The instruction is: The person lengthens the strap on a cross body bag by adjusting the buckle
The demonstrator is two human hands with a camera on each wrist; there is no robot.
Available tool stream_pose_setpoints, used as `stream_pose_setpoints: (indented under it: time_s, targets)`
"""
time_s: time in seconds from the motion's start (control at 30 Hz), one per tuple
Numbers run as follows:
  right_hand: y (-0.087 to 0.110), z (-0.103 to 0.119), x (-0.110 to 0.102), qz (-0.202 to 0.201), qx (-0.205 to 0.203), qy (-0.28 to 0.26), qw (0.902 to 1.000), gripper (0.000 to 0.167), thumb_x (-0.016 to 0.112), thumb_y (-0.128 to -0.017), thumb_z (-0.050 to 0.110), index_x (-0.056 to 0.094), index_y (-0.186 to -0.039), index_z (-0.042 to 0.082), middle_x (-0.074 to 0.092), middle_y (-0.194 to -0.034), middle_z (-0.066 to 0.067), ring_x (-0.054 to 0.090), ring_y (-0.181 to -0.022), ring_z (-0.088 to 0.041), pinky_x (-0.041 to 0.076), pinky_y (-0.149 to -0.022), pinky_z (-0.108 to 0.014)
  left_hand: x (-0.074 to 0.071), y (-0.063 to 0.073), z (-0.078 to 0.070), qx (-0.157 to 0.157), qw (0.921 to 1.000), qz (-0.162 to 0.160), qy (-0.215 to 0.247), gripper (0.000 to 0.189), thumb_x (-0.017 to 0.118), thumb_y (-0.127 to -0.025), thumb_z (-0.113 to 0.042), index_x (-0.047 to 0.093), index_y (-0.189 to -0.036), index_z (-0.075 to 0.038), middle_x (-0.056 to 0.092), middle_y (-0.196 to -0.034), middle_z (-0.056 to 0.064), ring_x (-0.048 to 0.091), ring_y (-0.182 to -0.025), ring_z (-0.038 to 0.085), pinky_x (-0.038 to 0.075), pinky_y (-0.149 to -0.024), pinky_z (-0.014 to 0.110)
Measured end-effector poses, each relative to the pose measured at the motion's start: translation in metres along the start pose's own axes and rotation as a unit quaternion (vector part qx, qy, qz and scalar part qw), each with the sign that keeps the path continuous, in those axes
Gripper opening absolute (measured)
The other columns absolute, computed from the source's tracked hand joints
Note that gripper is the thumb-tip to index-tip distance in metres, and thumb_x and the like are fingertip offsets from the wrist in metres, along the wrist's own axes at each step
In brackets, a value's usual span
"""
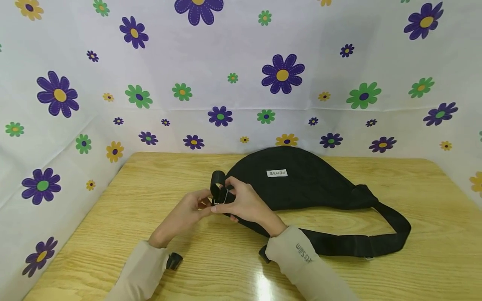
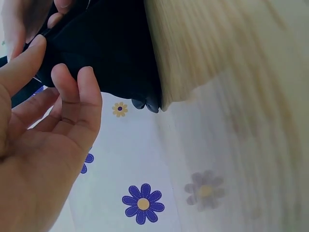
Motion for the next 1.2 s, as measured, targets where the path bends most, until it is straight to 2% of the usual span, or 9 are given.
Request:
stream_pose_setpoints:
  time_s: [0.27, 0.43, 0.6, 0.73, 0.87, 1.07, 1.2]
  targets:
    - [0.001, 0.004, 0.003, -0.027, -0.018, 0.032, 0.9990, 0.049, 0.082, -0.088, 0.016, 0.052, -0.124, 0.000, 0.071, -0.083, -0.006, 0.060, -0.046, -0.021, 0.047, -0.048, -0.029, -0.002, 0.001, 0.000, -0.003, 0.9999, -0.001, 0.010, 0.026, 0.065, -0.098, -0.001, 0.065, -0.122, 0.007, 0.068, -0.108, 0.011, 0.062, -0.094, 0.020, 0.053, -0.089, 0.040]
    - [0.002, 0.005, 0.002, -0.020, -0.040, 0.056, 0.9974, 0.045, 0.081, -0.088, 0.015, 0.053, -0.120, -0.001, 0.071, -0.081, -0.004, 0.060, -0.046, -0.020, 0.048, -0.047, -0.029, -0.002, 0.001, -0.001, -0.021, 0.9994, 0.002, 0.027, 0.025, 0.068, -0.097, -0.003, 0.065, -0.120, 0.007, 0.066, -0.096, 0.008, 0.063, -0.090, 0.020, 0.053, -0.083, 0.035]
    - [0.003, 0.008, -0.001, -0.015, -0.059, 0.074, 0.9954, 0.041, 0.080, -0.088, 0.013, 0.055, -0.117, -0.001, 0.071, -0.080, -0.004, 0.059, -0.045, -0.015, 0.048, -0.047, -0.029, -0.001, 0.000, -0.001, -0.018, 0.9995, 0.006, 0.025, 0.024, 0.068, -0.097, -0.003, 0.063, -0.118, 0.006, 0.064, -0.093, 0.008, 0.063, -0.087, 0.020, 0.053, -0.077, 0.030]
    - [0.004, 0.008, -0.005, -0.013, -0.067, 0.085, 0.9940, 0.041, 0.081, -0.087, 0.014, 0.056, -0.116, -0.001, 0.071, -0.084, -0.006, 0.059, -0.045, -0.015, 0.050, -0.047, -0.030, 0.000, -0.001, -0.001, 0.000, 0.9998, 0.012, 0.013, 0.021, 0.067, -0.097, -0.002, 0.063, -0.116, 0.006, 0.064, -0.096, 0.009, 0.062, -0.084, 0.019, 0.052, -0.075, 0.031]
    - [0.005, 0.007, -0.008, -0.011, -0.070, 0.091, 0.9933, 0.044, 0.083, -0.086, 0.018, 0.056, -0.115, -0.001, 0.070, -0.080, -0.003, 0.057, -0.044, -0.015, 0.049, -0.046, -0.031, 0.000, -0.002, 0.000, 0.016, 0.9997, 0.019, 0.004, 0.018, 0.066, -0.098, -0.004, 0.064, -0.115, 0.002, 0.065, -0.098, 0.007, 0.062, -0.082, 0.017, 0.052, -0.074, 0.031]
    - [0.007, 0.006, -0.012, -0.007, -0.077, 0.107, 0.9913, 0.041, 0.083, -0.086, 0.018, 0.058, -0.114, 0.002, 0.068, -0.075, 0.000, 0.056, -0.044, -0.014, 0.047, -0.044, -0.030, 0.001, -0.003, -0.001, 0.013, 0.9996, 0.027, -0.001, 0.014, 0.066, -0.099, -0.007, 0.064, -0.113, -0.003, 0.065, -0.101, 0.004, 0.063, -0.084, 0.017, 0.052, -0.075, 0.031]
    - [0.009, 0.006, -0.015, -0.007, -0.084, 0.112, 0.9901, 0.041, 0.082, -0.087, 0.018, 0.059, -0.117, 0.002, 0.069, -0.079, -0.001, 0.057, -0.044, -0.015, 0.048, -0.045, -0.031, 0.000, -0.002, 0.000, 0.008, 0.9995, 0.030, -0.002, 0.027, 0.065, -0.100, -0.008, 0.063, -0.126, 0.000, 0.066, -0.113, 0.009, 0.063, -0.088, 0.018, 0.053, -0.079, 0.033]
Point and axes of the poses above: each hand's wrist, its own y-axis away from the middle knuckle, its own x-axis out of the palm, z = x × y, the point moved 1 cm from there along -y, towards the middle knuckle
